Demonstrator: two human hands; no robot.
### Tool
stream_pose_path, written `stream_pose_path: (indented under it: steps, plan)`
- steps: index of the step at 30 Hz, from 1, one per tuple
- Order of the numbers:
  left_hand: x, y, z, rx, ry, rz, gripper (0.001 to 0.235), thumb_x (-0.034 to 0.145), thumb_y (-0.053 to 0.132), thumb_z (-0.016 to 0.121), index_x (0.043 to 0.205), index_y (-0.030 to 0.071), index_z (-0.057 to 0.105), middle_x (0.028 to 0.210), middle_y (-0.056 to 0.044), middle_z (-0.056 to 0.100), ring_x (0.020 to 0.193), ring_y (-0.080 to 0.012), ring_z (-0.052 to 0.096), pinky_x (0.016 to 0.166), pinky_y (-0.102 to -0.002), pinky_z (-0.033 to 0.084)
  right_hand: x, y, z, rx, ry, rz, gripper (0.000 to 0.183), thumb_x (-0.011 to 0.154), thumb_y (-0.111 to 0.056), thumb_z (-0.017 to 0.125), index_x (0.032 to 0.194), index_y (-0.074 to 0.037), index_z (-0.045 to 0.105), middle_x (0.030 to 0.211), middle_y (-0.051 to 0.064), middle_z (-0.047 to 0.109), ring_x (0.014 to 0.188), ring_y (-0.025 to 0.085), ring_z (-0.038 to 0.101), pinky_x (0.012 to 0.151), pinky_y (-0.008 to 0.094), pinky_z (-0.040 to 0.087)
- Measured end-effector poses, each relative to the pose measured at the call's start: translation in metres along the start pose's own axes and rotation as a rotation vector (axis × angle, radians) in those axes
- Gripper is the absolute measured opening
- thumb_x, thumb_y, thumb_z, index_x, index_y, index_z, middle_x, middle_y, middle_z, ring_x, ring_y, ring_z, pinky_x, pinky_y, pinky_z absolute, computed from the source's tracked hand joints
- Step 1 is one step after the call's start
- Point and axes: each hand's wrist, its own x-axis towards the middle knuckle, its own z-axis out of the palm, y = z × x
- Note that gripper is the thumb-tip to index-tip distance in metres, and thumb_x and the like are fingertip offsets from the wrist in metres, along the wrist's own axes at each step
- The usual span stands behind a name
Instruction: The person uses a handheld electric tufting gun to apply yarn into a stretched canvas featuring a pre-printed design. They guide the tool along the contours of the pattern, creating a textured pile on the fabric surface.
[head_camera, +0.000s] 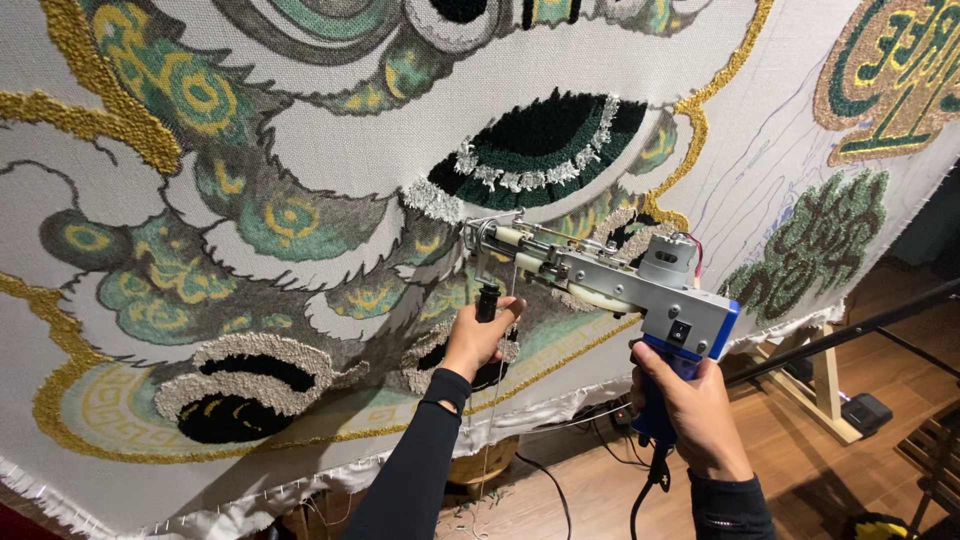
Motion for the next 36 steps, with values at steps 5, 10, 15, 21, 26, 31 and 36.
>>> stream_pose_path:
  steps: [5,10,15,21,26,31,36]
  plan:
    - [0.005,-0.001,-0.003,-0.021,0.008,-0.005,0.060,0.083,0.054,0.075,0.121,0.009,0.076,0.082,-0.005,0.075,0.044,-0.0094,0.055,0.043,-0.027,0.049,0.000,-0.004,0.009,-0.021,0.028,0.014,0.022,0.087,-0.020,0.075,0.094,-0.003,0.062,0.069,0.004,0.061,0.053,0.015,0.059,0.047,0.031,0.049]
    - [0.010,-0.001,-0.008,-0.023,0.046,-0.024,0.055,0.083,0.051,0.077,0.119,0.009,0.077,0.076,0.001,0.070,0.045,-0.0087,0.055,0.044,-0.026,0.050,0.002,-0.005,0.019,-0.027,0.003,-0.025,0.023,0.088,-0.021,0.076,0.093,-0.003,0.063,0.067,0.003,0.061,0.052,0.013,0.058,0.047,0.030,0.048]
    - [0.018,-0.007,-0.015,-0.007,0.089,0.047,0.051,0.084,0.048,0.077,0.112,0.005,0.078,0.071,0.000,0.069,0.045,-0.0097,0.059,0.044,-0.027,0.051,0.001,-0.004,0.034,-0.072,0.005,-0.033,0.022,0.089,-0.021,0.076,0.092,-0.002,0.066,0.066,0.003,0.061,0.052,0.012,0.056,0.047,0.029,0.045]
    - [0.027,-0.008,-0.040,0.164,0.265,0.192,0.042,0.088,0.047,0.073,0.097,0.006,0.079,0.072,0.002,0.073,0.058,-0.0077,0.067,0.052,-0.027,0.055,0.002,0.001,0.057,-0.124,-0.084,-0.186,0.020,0.085,-0.017,0.079,0.093,-0.001,0.069,0.071,0.001,0.065,0.057,0.009,0.057,0.051,0.026,0.045]
    - [0.019,0.008,-0.066,0.308,0.320,0.269,0.043,0.091,0.051,0.068,0.092,0.010,0.077,0.063,-0.004,0.069,0.058,-0.0180,0.067,0.056,-0.035,0.048,0.004,0.011,0.077,-0.208,-0.105,-0.102,0.018,0.083,-0.019,0.077,0.094,-0.005,0.075,0.064,0.003,0.068,0.054,0.011,0.060,0.050,0.027,0.045]
    - [0.020,0.022,-0.081,0.456,0.347,0.294,0.049,0.090,0.056,0.066,0.084,0.008,0.076,0.062,-0.004,0.069,0.054,-0.0192,0.066,0.053,-0.036,0.047,0.004,0.022,0.090,-0.148,-0.093,-0.028,0.019,0.086,-0.020,0.077,0.085,-0.002,0.070,0.062,0.003,0.064,0.051,0.012,0.059,0.048,0.028,0.046]
    - [0.028,0.020,-0.087,0.501,0.331,0.269,0.053,0.090,0.060,0.066,0.079,0.009,0.075,0.060,-0.004,0.068,0.052,-0.0190,0.065,0.051,-0.035,0.046,0.005,0.023,0.099,-0.036,-0.078,0.021,0.021,0.087,-0.019,0.077,0.084,-0.002,0.065,0.060,0.003,0.058,0.048,0.012,0.054,0.045,0.029,0.042]
